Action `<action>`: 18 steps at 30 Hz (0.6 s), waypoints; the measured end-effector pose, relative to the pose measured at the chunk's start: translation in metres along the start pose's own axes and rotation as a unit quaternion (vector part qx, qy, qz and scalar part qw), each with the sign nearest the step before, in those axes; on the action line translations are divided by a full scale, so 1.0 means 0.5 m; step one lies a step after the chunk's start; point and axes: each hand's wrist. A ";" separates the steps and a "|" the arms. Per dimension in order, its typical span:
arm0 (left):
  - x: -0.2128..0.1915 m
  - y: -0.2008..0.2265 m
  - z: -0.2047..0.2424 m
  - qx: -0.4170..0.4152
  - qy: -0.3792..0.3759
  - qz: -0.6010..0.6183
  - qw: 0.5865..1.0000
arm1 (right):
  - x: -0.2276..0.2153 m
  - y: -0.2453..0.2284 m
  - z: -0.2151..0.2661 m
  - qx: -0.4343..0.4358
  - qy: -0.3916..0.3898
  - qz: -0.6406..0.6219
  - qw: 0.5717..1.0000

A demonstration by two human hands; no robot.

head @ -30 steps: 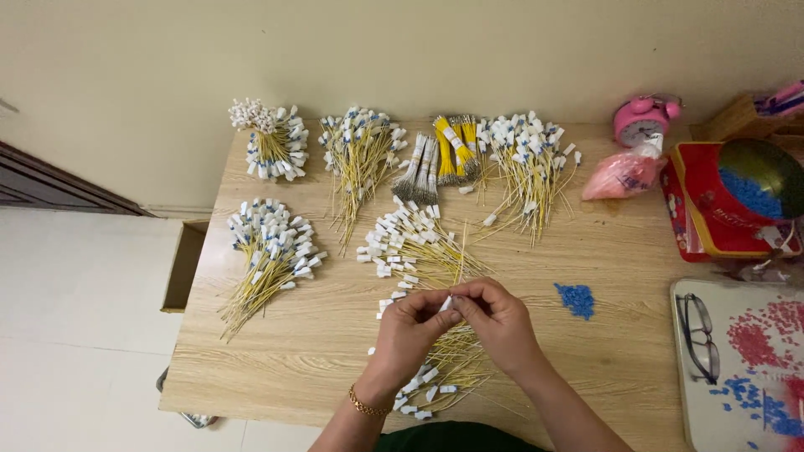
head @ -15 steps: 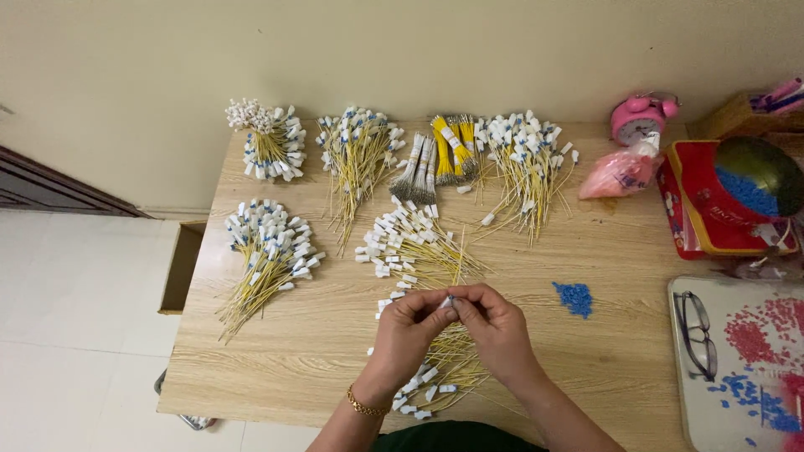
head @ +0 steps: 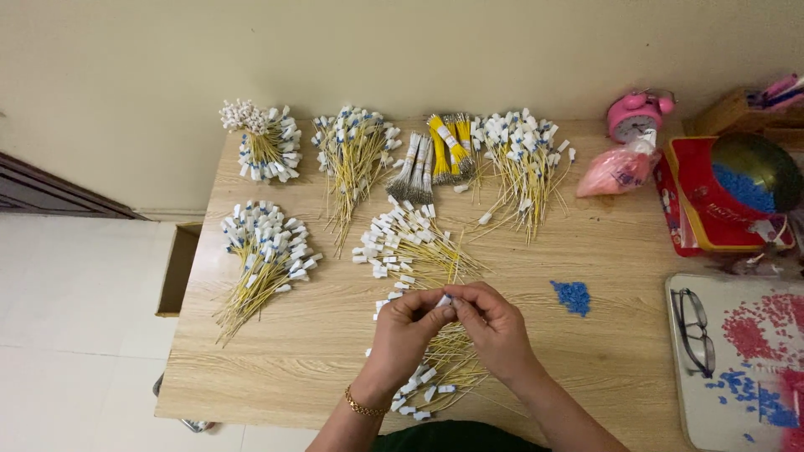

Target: Attaching small blue plastic connectors to the ends of pre-prepared wire bundles on a workbench.

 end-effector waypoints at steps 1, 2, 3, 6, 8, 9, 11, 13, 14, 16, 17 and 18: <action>0.001 0.001 -0.001 0.000 -0.001 -0.001 1.000 | 0.000 0.004 0.000 0.000 0.001 0.000 1.000; 0.002 0.002 -0.001 -0.004 0.001 0.008 1.000 | 0.001 0.008 0.001 -0.012 0.005 -0.006 1.000; 0.002 0.002 -0.001 -0.008 0.003 0.017 1.000 | 0.001 0.012 0.001 -0.024 0.009 -0.012 1.000; 0.003 -0.009 -0.008 -0.017 0.003 0.081 0.997 | 0.004 -0.002 0.004 -0.033 -0.008 -0.037 0.999; 0.001 -0.008 -0.009 -0.028 0.006 0.076 0.997 | 0.013 -0.008 0.005 -0.044 -0.004 -0.032 0.999; 0.000 -0.008 -0.010 -0.037 0.008 0.070 0.997 | 0.017 -0.011 0.007 -0.055 0.001 -0.026 0.998; -0.008 -0.014 -0.010 -0.018 0.002 0.037 0.999 | 0.022 0.001 0.011 -0.046 -0.006 -0.018 0.999; -0.013 -0.028 -0.007 -0.002 -0.007 0.005 1.000 | 0.027 0.011 0.024 -0.032 -0.011 -0.010 0.999; -0.016 -0.037 -0.007 -0.007 -0.002 0.004 1.000 | 0.030 0.014 0.030 -0.014 -0.023 -0.022 0.999; -0.024 -0.045 -0.007 -0.014 0.001 0.004 1.000 | 0.020 0.033 0.032 0.006 -0.032 -0.034 0.999; -0.029 -0.044 -0.007 -0.038 -0.005 -0.079 0.996 | 0.008 0.047 0.029 0.024 -0.067 0.021 0.997; -0.034 -0.043 -0.005 -0.060 -0.009 -0.161 0.985 | -0.004 0.062 0.025 0.040 -0.104 0.076 0.991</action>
Point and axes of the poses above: each hand's wrist, its own z-axis away from the middle knuckle, its own x-axis out of the palm, y = z × x, and after that the axes turned 5 degrees about -y, right-handed
